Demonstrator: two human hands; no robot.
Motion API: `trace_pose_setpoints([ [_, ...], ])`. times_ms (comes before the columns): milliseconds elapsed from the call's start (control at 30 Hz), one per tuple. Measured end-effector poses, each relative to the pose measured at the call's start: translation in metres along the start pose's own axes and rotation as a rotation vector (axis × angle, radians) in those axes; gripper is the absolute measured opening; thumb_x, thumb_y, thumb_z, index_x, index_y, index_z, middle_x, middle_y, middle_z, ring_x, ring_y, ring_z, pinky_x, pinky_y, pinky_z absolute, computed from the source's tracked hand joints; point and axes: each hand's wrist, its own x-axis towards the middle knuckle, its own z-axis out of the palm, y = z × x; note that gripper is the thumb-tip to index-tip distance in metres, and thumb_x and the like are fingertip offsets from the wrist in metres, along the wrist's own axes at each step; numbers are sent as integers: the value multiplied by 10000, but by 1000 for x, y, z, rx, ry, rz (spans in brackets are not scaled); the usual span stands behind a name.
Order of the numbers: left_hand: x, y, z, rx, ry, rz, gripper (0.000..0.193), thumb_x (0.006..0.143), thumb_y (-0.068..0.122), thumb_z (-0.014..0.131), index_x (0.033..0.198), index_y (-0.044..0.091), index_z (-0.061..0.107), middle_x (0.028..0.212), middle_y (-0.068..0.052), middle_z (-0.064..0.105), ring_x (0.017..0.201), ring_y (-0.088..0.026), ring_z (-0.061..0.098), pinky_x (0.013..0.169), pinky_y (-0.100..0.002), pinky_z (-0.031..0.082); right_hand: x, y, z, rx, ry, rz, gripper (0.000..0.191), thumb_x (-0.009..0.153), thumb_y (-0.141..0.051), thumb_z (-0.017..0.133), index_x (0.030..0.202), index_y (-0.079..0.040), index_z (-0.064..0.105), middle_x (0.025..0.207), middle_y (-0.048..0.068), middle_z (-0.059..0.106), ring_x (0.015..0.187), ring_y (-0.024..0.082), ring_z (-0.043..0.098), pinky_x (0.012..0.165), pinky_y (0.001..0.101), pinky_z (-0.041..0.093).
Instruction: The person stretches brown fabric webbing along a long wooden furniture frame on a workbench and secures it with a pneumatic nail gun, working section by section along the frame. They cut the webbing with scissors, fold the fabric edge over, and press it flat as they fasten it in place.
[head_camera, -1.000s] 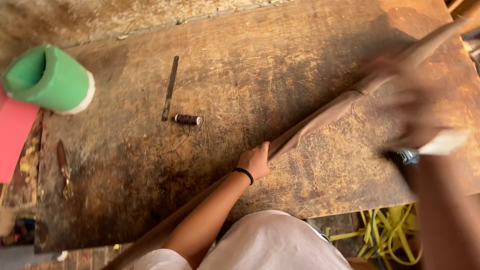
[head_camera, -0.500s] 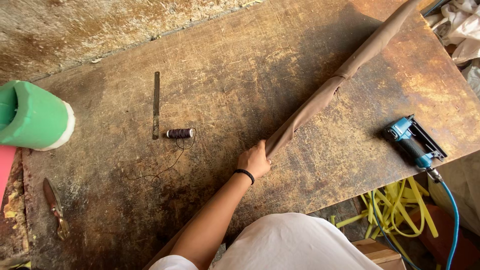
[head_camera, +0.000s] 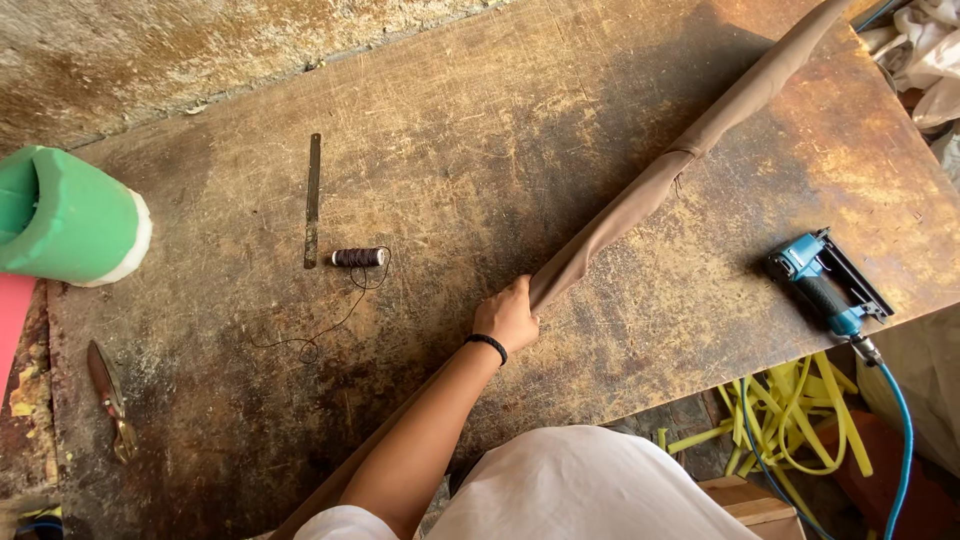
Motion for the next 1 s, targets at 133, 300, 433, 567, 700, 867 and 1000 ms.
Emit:
trace_pose_setpoints([
  [133, 2, 0, 2, 5, -85, -69, 731, 904, 148, 615, 1559, 52, 304, 1216, -198, 680, 992, -311, 735, 845, -436, 608, 11, 37, -3, 53, -39, 149, 429, 978, -179, 601, 1389, -78, 531, 1357, 142, 637, 1241, 273, 640, 900, 479, 546],
  [300, 6, 0, -2, -3, -9, -9, 772, 898, 214, 671, 1553, 66, 291, 1454, -207, 533, 1223, -372, 621, 1004, -474, 526, -90, 100, 37, -23, -224, 778, 453, 1003, -183, 577, 1433, -61, 501, 1391, 160, 621, 1262, 280, 629, 892, 490, 543],
  [433, 40, 25, 2, -7, 10, 115, 843, 888, 218, 687, 1578, 61, 230, 1556, -216, 407, 1323, -394, 530, 1076, -472, 472, -160, 142, 47, -33, -244, 1072, 512, 962, -290, 617, 1433, -104, 544, 1330, 103, 684, 1244, 251, 640, 951, 432, 563],
  [567, 110, 83, 3, 33, -35, 206, 881, 871, 171, 694, 1574, 38, 181, 1598, -226, 327, 1378, -394, 463, 1123, -453, 421, -186, 150, 45, -28, -222, 1112, 532, 929, -294, 691, 1403, -90, 563, 1303, 88, 688, 1210, 223, 645, 938, 403, 544],
  [700, 163, 150, -4, 59, -71, 227, 887, 842, 87, 678, 1581, 71, 188, 1529, -219, 435, 1329, -373, 534, 1087, -442, 469, -188, 146, 30, -4, -193, 1103, 544, 912, -301, 709, 1394, -110, 546, 1308, 71, 675, 1202, 199, 644, 933, 378, 533],
  [867, 154, 169, -10, -90, -112, 84, 849, 888, -5, 626, 1612, 106, 195, 1370, -208, 616, 1161, -331, 679, 992, -437, 560, -177, 149, 5, 22, -134, 1125, 518, 912, -305, 696, 1375, -111, 569, 1244, 66, 707, 1134, 193, 679, 907, 368, 551],
  [1000, 99, 126, -12, -85, -189, -40, 962, 847, -81, 639, 1628, 177, 139, 1426, -187, 560, 1059, -303, 726, 842, -400, 635, -155, 156, 9, 41, -89, 1125, 509, 915, -349, 669, 1355, -105, 593, 1190, 45, 740, 1061, 184, 703, 885, 364, 567],
])
